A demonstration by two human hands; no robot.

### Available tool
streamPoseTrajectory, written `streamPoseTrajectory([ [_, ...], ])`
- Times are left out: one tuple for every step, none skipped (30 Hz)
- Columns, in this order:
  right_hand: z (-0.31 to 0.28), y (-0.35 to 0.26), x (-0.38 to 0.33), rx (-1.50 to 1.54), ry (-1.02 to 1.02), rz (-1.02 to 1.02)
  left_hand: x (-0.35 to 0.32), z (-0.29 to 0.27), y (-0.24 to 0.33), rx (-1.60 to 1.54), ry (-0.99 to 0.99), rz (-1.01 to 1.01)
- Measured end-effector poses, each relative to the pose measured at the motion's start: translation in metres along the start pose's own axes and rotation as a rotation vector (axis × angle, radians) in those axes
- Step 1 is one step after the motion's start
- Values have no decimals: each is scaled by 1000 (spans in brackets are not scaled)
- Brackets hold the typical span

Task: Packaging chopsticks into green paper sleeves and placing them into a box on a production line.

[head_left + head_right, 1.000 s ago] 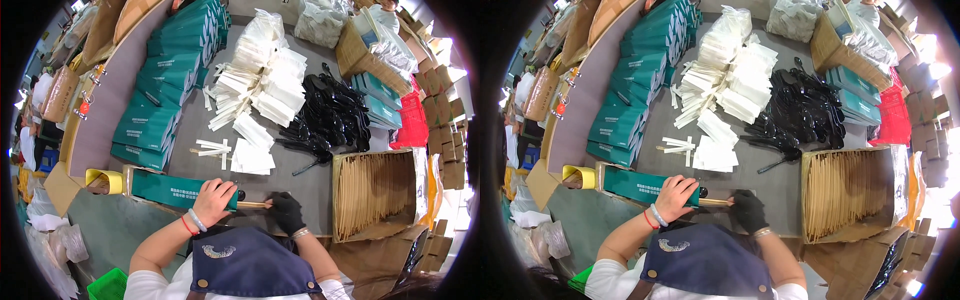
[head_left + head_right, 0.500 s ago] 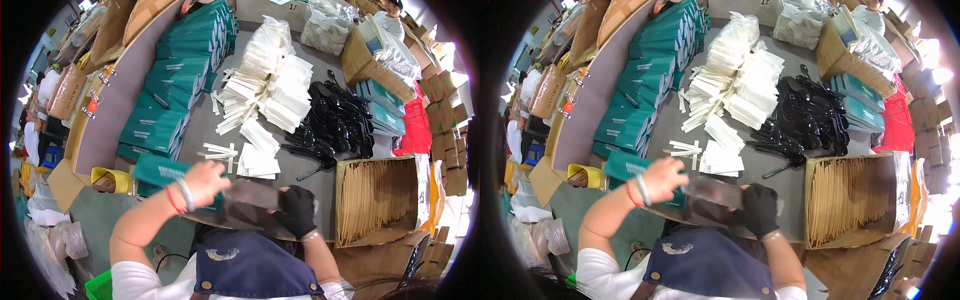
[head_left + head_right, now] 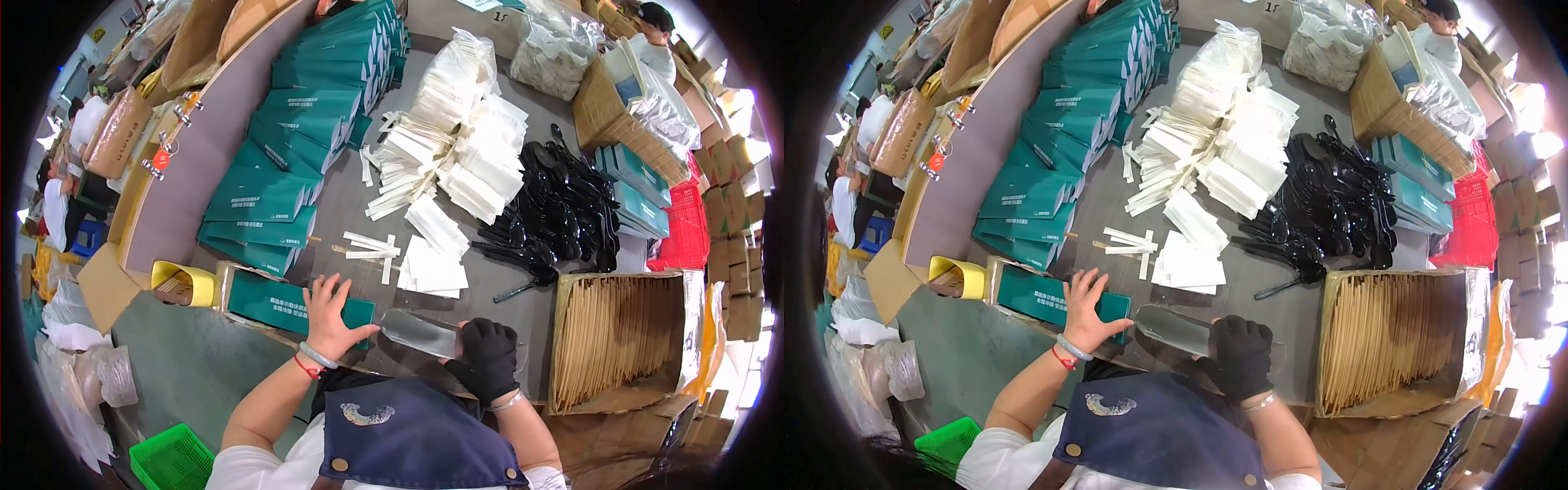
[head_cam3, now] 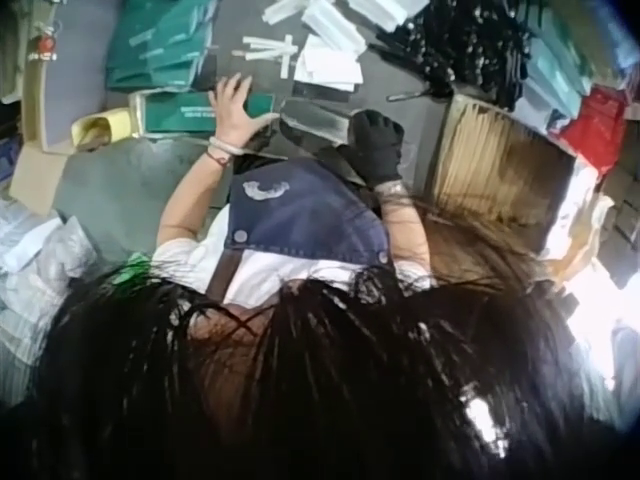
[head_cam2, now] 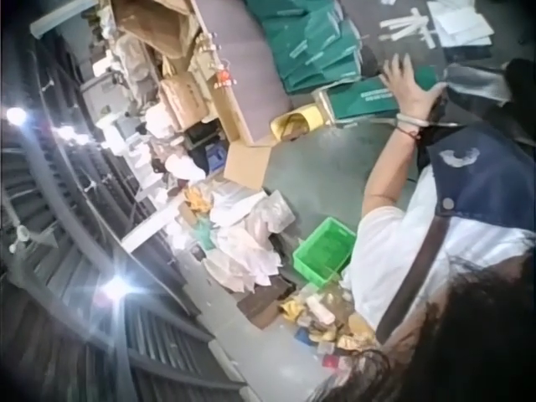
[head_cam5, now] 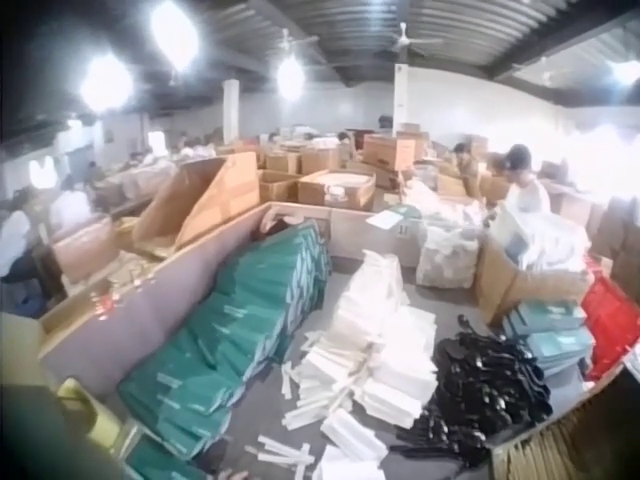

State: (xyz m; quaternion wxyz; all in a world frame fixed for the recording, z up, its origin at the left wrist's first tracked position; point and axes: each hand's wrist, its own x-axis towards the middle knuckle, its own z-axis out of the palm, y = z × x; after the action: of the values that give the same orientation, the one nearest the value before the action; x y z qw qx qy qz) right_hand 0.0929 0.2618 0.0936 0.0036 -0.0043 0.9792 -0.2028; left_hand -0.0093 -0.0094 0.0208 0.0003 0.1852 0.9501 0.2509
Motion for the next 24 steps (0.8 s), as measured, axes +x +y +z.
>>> streamPoseTrajectory([
  [1, -1, 0, 13, -25, -3, 0, -1, -1, -30, -26, -8],
  [3, -2, 0, 11, -22, -7, 0, -2, -1, -59, -52, -16],
  [5, -3, 1, 29, -27, -28, 1, -4, -2, -57, -46, -16],
  [7, -4, 0, 45, -33, -44, 1, -4, -1, -67, -45, -22],
  [11, -7, 3, 44, -28, -46, 1, -4, 0, -74, -44, -27],
  [17, -12, 11, 72, -111, -34, 1, -5, 0, -72, -39, -24],
  [27, -18, 16, 99, -192, -22, 2, -6, 1, -40, -50, -26],
  [47, -21, 18, 111, -103, -105, 5, -8, 4, -12, -57, -19],
  [60, -31, 24, 156, -86, -123, 5, -9, 4, -4, -45, -13],
  [65, -39, 31, 198, -63, -144, 6, -12, 3, -78, -56, 21],
  [61, -40, 33, 194, -43, -150, 10, -16, 3, -153, -68, 59],
  [53, -41, 33, 213, -6, -150, 17, -21, 3, -149, -55, 77],
  [48, -38, 32, 230, 33, -148, 26, -31, 8, -58, 71, 184],
  [45, -29, 28, 205, 72, -144, 41, -36, 16, 19, 208, 306],
  [44, -17, 19, 203, 124, -100, 53, -41, 15, 66, 286, 314],
  [37, -2, 12, 188, 194, -57, 65, -49, 10, 159, 331, 312],
  [32, 12, 2, 159, 230, -3, 76, -53, 0, 226, 339, 313],
  [30, 27, -7, 137, 265, 49, 84, -50, -18, 289, 385, 340],
  [25, 41, -16, 120, 327, 88, 92, -48, -35, 318, 393, 345],
  [20, 53, -27, 113, 380, 125, 98, -45, -54, 319, 414, 394],
  [14, 65, -40, 103, 469, 150, 99, -47, -63, 298, 419, 382],
  [5, 76, -52, 100, 471, 250, 100, -43, -79, 279, 440, 326],
  [-2, 82, -65, -11, 541, 290, 102, -45, -92, 226, 404, 271],
  [-2, 98, -80, -85, 599, 374, 104, -47, -97, 175, 361, 213],
])
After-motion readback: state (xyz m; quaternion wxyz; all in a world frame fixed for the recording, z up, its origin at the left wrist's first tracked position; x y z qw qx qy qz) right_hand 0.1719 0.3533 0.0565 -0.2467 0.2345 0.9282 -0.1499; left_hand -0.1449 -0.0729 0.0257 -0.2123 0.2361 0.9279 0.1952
